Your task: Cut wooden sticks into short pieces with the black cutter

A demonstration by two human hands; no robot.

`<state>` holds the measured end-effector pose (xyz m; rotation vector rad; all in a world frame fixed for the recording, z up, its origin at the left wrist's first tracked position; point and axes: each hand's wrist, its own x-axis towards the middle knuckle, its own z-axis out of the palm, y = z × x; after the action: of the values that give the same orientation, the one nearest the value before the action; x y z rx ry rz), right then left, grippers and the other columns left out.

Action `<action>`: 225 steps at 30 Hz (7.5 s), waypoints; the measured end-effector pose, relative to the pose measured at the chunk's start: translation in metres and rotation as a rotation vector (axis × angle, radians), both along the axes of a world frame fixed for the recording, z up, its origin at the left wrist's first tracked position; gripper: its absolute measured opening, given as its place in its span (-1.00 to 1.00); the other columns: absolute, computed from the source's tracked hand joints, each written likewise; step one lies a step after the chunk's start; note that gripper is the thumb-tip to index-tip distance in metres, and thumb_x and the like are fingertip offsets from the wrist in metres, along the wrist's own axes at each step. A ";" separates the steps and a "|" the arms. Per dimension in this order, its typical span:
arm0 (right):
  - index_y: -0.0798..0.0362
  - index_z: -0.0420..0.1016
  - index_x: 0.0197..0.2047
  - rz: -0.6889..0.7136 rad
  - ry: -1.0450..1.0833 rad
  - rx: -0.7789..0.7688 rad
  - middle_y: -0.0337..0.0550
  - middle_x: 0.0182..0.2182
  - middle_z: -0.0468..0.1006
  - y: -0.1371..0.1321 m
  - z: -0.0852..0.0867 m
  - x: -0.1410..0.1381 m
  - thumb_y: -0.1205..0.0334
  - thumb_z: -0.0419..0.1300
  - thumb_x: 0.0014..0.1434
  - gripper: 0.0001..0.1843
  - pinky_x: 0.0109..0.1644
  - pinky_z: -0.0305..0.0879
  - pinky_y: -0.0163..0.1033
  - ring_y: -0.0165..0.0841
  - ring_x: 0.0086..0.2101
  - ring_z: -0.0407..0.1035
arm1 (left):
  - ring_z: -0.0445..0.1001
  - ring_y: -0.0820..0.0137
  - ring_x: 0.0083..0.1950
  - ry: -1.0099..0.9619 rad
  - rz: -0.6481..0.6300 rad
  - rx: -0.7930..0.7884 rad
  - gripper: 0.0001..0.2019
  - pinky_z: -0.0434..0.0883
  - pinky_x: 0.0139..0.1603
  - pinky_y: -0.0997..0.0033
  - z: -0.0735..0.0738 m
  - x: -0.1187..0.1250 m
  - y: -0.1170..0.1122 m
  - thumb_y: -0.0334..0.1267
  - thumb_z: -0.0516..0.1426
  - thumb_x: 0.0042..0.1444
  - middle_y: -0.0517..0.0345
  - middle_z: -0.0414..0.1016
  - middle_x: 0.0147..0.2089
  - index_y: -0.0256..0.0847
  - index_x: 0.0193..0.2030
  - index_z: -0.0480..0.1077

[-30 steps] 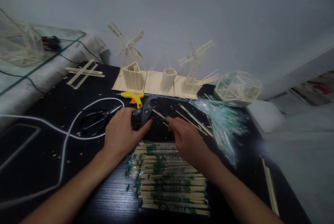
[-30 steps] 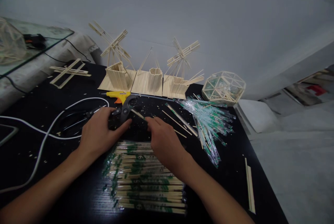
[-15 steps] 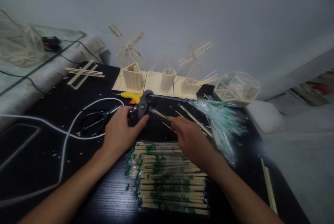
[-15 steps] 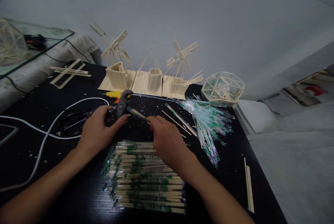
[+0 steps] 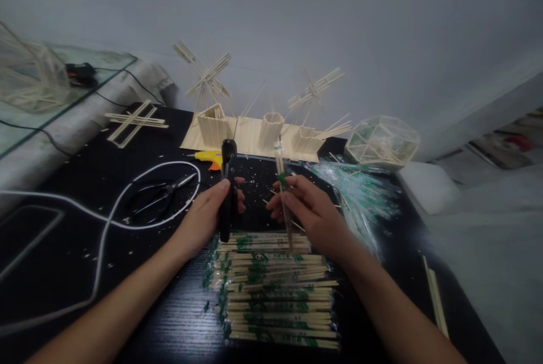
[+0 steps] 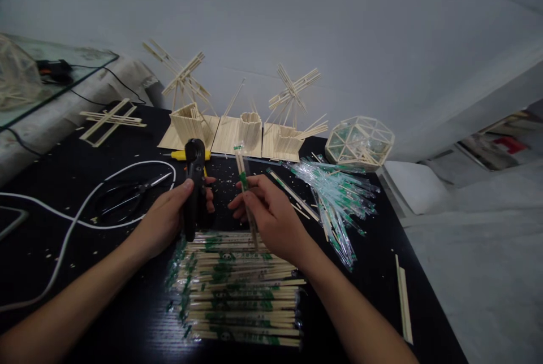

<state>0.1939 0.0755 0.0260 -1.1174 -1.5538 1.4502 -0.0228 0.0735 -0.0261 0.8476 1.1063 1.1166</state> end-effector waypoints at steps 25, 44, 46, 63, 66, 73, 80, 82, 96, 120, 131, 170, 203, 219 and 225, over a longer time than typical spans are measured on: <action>0.04 0.42 -0.32 0.036 -0.204 0.095 -0.28 -0.47 0.41 -0.008 -0.018 -0.017 0.17 0.09 0.38 -0.76 -0.46 0.12 -0.34 -0.47 -0.52 0.19 | 0.06 0.61 -0.71 0.067 0.244 0.032 -0.68 0.05 -0.71 0.58 0.010 0.011 -0.015 -0.11 0.40 -0.03 0.41 0.16 -0.72 -0.21 -0.48 0.38; 0.04 0.43 -0.06 0.046 -0.187 0.069 -0.29 -0.45 0.50 -0.010 -0.015 -0.019 0.23 0.15 0.34 -0.87 -0.38 0.24 -0.30 -0.43 -0.47 0.34 | 0.12 0.59 -0.68 0.046 0.339 0.135 -0.74 0.08 -0.70 0.56 0.018 0.001 -0.009 -0.06 0.32 0.08 0.35 0.23 -0.64 -0.21 -0.41 0.46; 0.00 0.40 0.10 0.064 -0.195 0.099 -0.29 -0.42 0.53 -0.010 -0.016 -0.019 0.26 0.12 0.36 -0.74 -0.35 0.28 -0.28 -0.42 -0.45 0.37 | 0.14 0.59 -0.67 0.080 0.344 0.108 -0.74 0.10 -0.69 0.56 0.016 0.000 -0.008 -0.07 0.36 0.02 0.36 0.24 -0.63 -0.21 -0.38 0.48; 0.08 0.57 0.04 0.063 -0.315 0.304 -0.12 -0.27 0.66 -0.012 -0.020 -0.018 0.33 0.08 0.38 -0.72 -0.21 0.38 -0.22 -0.35 -0.32 0.49 | 0.16 0.59 -0.67 0.192 0.208 0.063 -0.71 0.10 -0.67 0.58 0.011 0.004 -0.009 -0.07 0.39 -0.01 0.33 0.30 -0.66 -0.26 -0.37 0.51; 0.07 0.58 0.00 0.063 -0.343 0.288 -0.15 -0.29 0.67 -0.010 -0.022 -0.017 0.33 0.10 0.38 -0.75 -0.23 0.36 -0.24 -0.37 -0.36 0.48 | 0.17 0.58 -0.67 0.311 0.217 0.091 -0.70 0.09 -0.67 0.57 0.013 0.004 -0.009 -0.05 0.36 0.02 0.31 0.30 -0.69 -0.27 -0.44 0.51; 0.08 0.61 -0.06 0.124 -0.498 0.284 -0.17 -0.34 0.68 0.000 -0.007 -0.001 0.30 0.13 0.36 -0.78 -0.26 0.31 -0.28 -0.39 -0.39 0.47 | 0.26 0.55 -0.62 0.336 0.304 0.124 -0.71 0.19 -0.65 0.56 0.005 -0.003 -0.002 -0.03 0.37 0.02 0.27 0.42 -0.58 -0.24 -0.32 0.54; 0.04 0.66 -0.28 -0.090 -0.948 0.339 -0.10 -0.37 0.68 0.037 0.016 0.076 0.27 0.14 0.28 -0.76 -0.22 0.30 -0.21 -0.26 -0.37 0.51 | 0.23 0.57 -0.61 0.199 0.550 0.235 -0.71 0.16 -0.67 0.56 0.002 -0.015 0.012 -0.08 0.36 0.07 0.30 0.35 -0.54 -0.24 -0.42 0.44; 0.08 0.67 -0.22 -0.389 -1.081 0.360 -0.01 -0.30 0.69 0.050 0.013 0.099 0.27 0.15 0.26 -0.76 -0.14 0.32 -0.15 -0.16 -0.28 0.54 | 0.23 0.59 -0.62 0.177 0.564 0.231 -0.70 0.16 -0.68 0.56 0.002 -0.014 0.013 -0.09 0.36 0.06 0.29 0.36 -0.51 -0.25 -0.43 0.42; 0.14 0.61 -0.01 -0.312 -0.911 0.466 0.09 -0.05 0.66 0.052 -0.002 0.073 0.18 0.19 0.33 -0.71 0.09 0.34 -0.10 -0.13 -0.05 0.53 | 0.19 0.59 -0.64 0.143 0.349 0.125 -0.71 0.15 -0.68 0.57 -0.004 0.001 0.002 -0.07 0.37 0.06 0.32 0.33 -0.56 -0.25 -0.36 0.47; 0.06 0.64 -0.32 0.321 -1.123 0.173 -0.08 -0.38 0.65 0.030 -0.030 0.025 0.31 0.30 0.23 -0.91 -0.33 0.14 -0.26 -0.27 -0.37 0.47 | 0.30 0.43 -0.54 -0.030 0.121 0.139 -0.54 0.23 -0.61 0.43 -0.009 0.002 -0.004 0.09 0.04 0.24 0.10 0.47 -0.40 -0.33 -0.11 0.50; 0.04 0.69 -0.28 0.314 -1.167 0.197 -0.07 -0.35 0.68 0.037 -0.034 0.031 0.31 0.31 0.20 -0.90 -0.29 0.22 -0.27 -0.25 -0.32 0.52 | 0.43 0.38 -0.27 0.195 0.062 0.231 -0.50 0.41 -0.18 0.38 -0.003 0.005 -0.005 0.18 0.08 0.29 0.09 0.52 -0.19 -0.24 0.05 0.45; -0.02 0.58 -0.11 -0.088 -0.174 0.135 -0.17 -0.29 0.66 0.006 -0.002 0.004 0.06 0.31 0.23 -0.77 -0.29 0.43 -0.27 -0.34 -0.34 0.51 | 0.56 0.21 -0.09 1.088 -0.019 0.792 -0.72 0.48 -0.08 0.24 -0.013 -0.006 -0.020 -0.09 0.07 0.33 0.01 0.55 -0.09 -0.17 0.06 0.37; 0.03 0.56 -0.41 -0.223 0.094 0.043 -0.27 -0.49 0.61 -0.004 -0.008 -0.013 0.23 0.40 0.10 -0.87 -0.33 0.40 -0.33 -0.43 -0.46 0.47 | 0.42 0.31 -0.34 1.141 -0.139 0.710 -0.65 0.34 -0.35 0.31 -0.003 0.000 -0.023 -0.01 -0.03 0.38 0.13 0.31 -0.32 -0.22 -0.16 0.41; 0.05 0.54 -0.42 -0.236 0.082 -0.009 -0.27 -0.52 0.56 0.000 -0.012 -0.014 0.19 0.38 0.10 -0.85 -0.37 0.39 -0.31 -0.43 -0.49 0.42 | 0.42 0.27 -0.35 1.185 -0.204 0.573 -0.54 0.30 -0.33 0.27 -0.002 0.003 -0.021 0.09 -0.09 0.37 0.12 0.33 -0.37 -0.22 -0.27 0.41; 0.05 0.53 -0.40 -0.235 0.025 -0.020 -0.25 -0.52 0.55 0.000 -0.013 -0.014 0.14 0.36 0.12 -0.82 -0.43 0.34 -0.32 -0.41 -0.50 0.40 | 0.43 0.28 -0.37 1.222 -0.208 0.579 -0.54 0.31 -0.35 0.27 -0.003 0.001 -0.020 0.10 -0.11 0.38 0.12 0.34 -0.37 -0.21 -0.28 0.39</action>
<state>0.1796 0.0754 0.0129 -1.2438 -1.3434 1.3187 -0.0222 0.0539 -0.0295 2.2145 1.6045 0.6775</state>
